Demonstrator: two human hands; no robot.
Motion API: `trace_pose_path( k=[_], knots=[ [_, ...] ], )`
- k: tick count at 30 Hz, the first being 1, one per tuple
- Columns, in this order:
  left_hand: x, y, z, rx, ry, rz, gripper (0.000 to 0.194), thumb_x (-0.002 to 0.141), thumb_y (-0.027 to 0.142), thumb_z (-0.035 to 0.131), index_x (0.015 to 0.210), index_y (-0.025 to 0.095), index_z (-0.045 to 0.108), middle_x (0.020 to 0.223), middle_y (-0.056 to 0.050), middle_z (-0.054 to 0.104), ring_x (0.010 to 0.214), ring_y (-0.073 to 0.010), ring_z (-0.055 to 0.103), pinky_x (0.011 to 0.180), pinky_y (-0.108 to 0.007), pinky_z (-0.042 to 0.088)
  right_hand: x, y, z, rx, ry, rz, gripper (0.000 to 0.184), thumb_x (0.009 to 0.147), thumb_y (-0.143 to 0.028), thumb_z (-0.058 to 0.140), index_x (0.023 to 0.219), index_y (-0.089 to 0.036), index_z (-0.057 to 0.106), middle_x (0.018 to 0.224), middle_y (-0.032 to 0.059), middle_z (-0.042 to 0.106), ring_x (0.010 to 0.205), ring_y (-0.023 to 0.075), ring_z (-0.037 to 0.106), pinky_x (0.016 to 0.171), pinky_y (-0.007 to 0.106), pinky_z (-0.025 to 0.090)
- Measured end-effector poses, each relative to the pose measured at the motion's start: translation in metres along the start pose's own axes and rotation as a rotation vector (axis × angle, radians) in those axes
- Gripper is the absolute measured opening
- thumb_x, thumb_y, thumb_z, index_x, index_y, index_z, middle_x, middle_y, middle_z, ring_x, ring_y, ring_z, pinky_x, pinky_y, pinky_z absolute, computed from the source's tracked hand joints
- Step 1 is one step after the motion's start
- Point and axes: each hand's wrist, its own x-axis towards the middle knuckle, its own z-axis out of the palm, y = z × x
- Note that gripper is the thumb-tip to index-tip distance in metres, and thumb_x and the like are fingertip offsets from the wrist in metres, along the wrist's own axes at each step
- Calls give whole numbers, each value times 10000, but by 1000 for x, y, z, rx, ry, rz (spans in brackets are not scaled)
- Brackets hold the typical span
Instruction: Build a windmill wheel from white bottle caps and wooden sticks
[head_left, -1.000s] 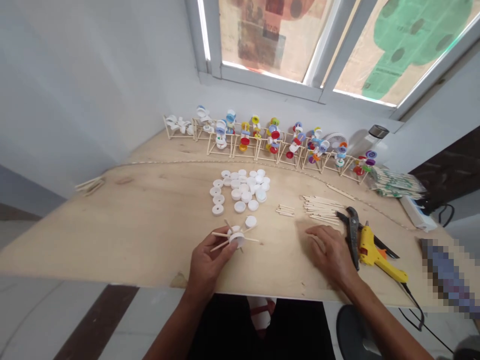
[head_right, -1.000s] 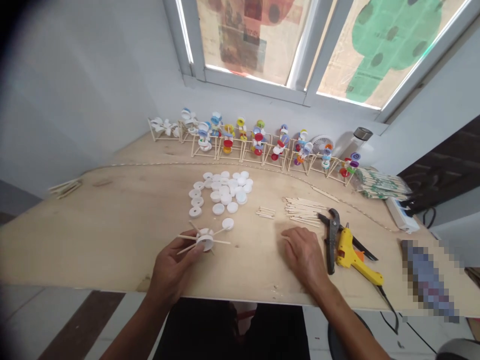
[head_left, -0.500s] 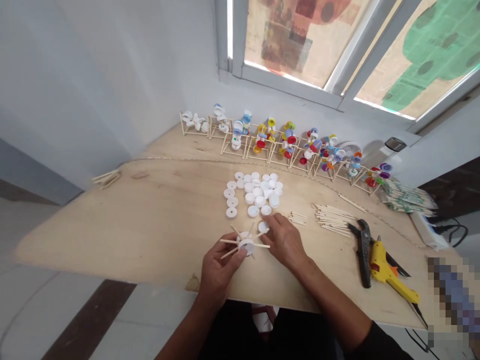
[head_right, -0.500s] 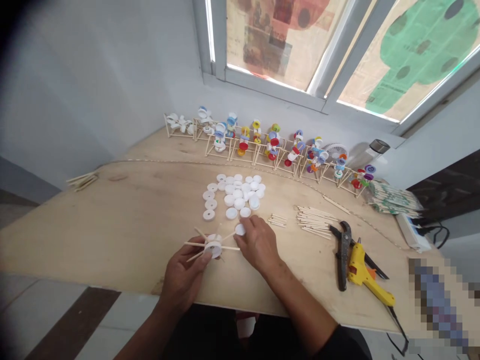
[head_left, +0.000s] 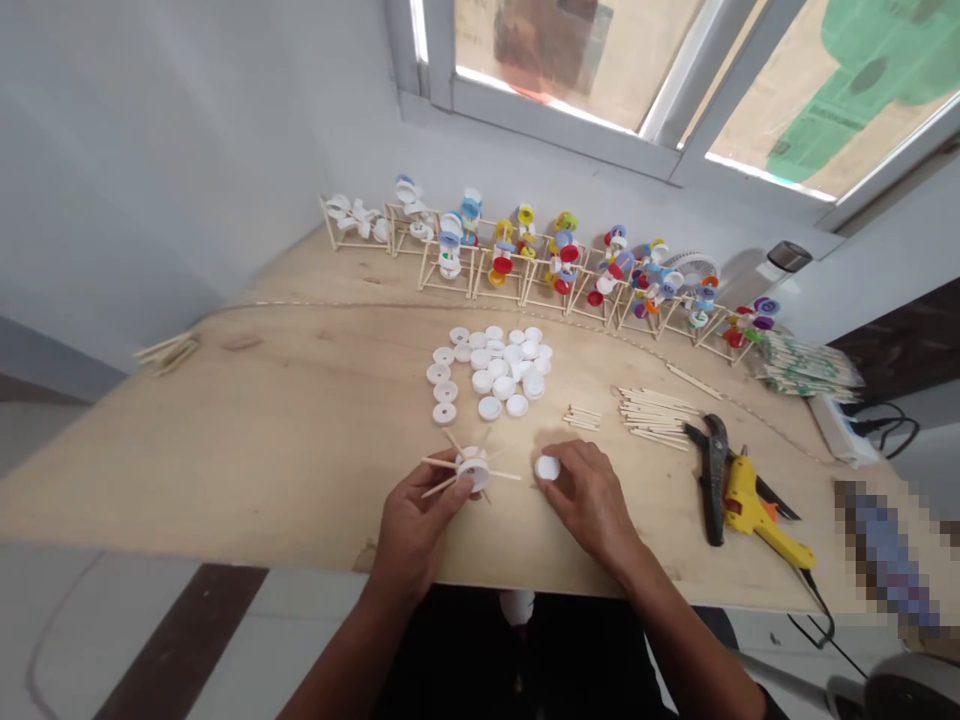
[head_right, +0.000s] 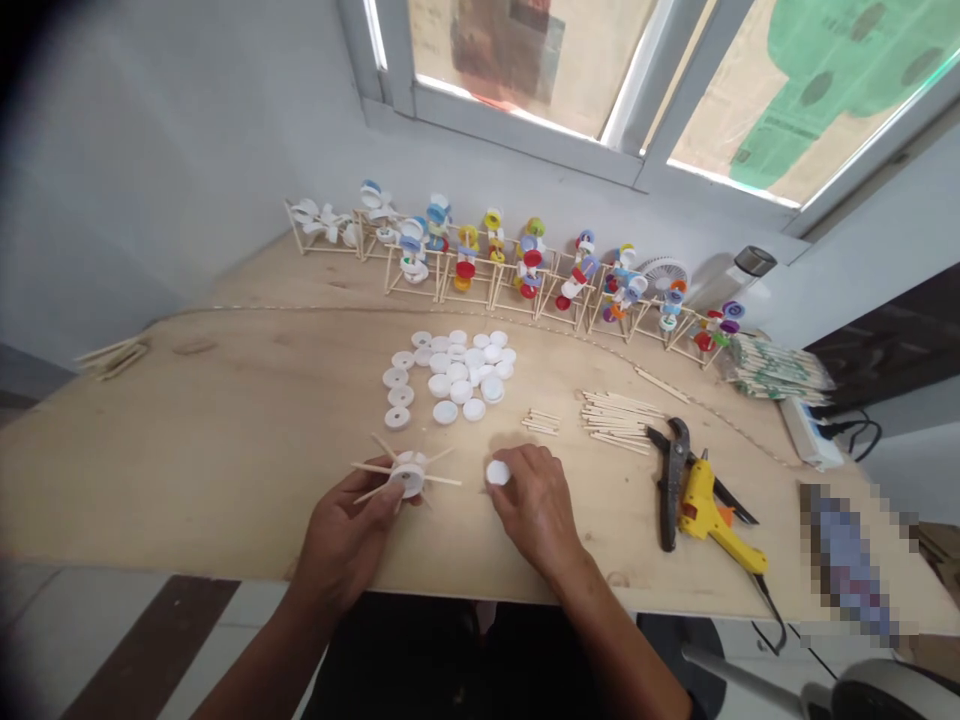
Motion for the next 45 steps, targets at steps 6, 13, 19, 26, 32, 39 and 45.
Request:
trace_pose_path(
  k=[6,13,19,26,32,39,45],
  knots=[
    [3,-3,6,44,6,46,351,576,279,813,883,161,690,739,8,671,625,-104,584,645,-224,475,-16,13,-2,-23,71,-24,234,842,-269,580,1072,-227,595,1009,66,636,946,230,537,792,357,390],
    [2,-4,10,85,30,69,353,573,282,809,877,158,682,726,11,666,615,-108,583,634,-236,469,-12,22,0,-36,110,0,104,871,-266,550,891,-218,639,826,41,639,830,208,534,742,335,356],
    [3,-7,10,110,33,79,342,580,273,801,876,155,677,712,14,660,603,-105,577,624,-237,466,-6,23,7,-66,128,-2,130,883,-213,533,797,-204,631,749,22,617,784,185,508,730,319,321],
    [4,-5,12,152,27,79,331,590,298,796,860,150,674,733,4,653,607,-103,567,626,-235,472,-5,20,12,-130,142,-1,224,919,-204,455,764,-186,615,756,58,611,779,203,480,721,334,294],
    [4,1,15,299,-24,28,300,582,341,793,785,146,690,863,-35,664,636,-115,571,630,-247,481,-11,22,-2,-85,80,-31,223,926,-227,458,796,-209,638,751,27,622,773,178,514,709,307,320],
    [7,4,18,365,-57,3,281,597,348,782,778,156,684,780,-8,651,593,-107,550,609,-239,471,-14,22,-7,-73,37,-54,128,880,-238,544,824,-220,657,758,16,636,774,173,536,703,303,332],
    [8,4,18,384,-63,11,297,616,356,768,816,158,673,785,-8,652,585,-105,542,619,-249,475,-10,21,-1,-142,58,-80,181,896,-197,505,767,-189,632,725,30,609,749,178,500,708,315,312]
  ],
)
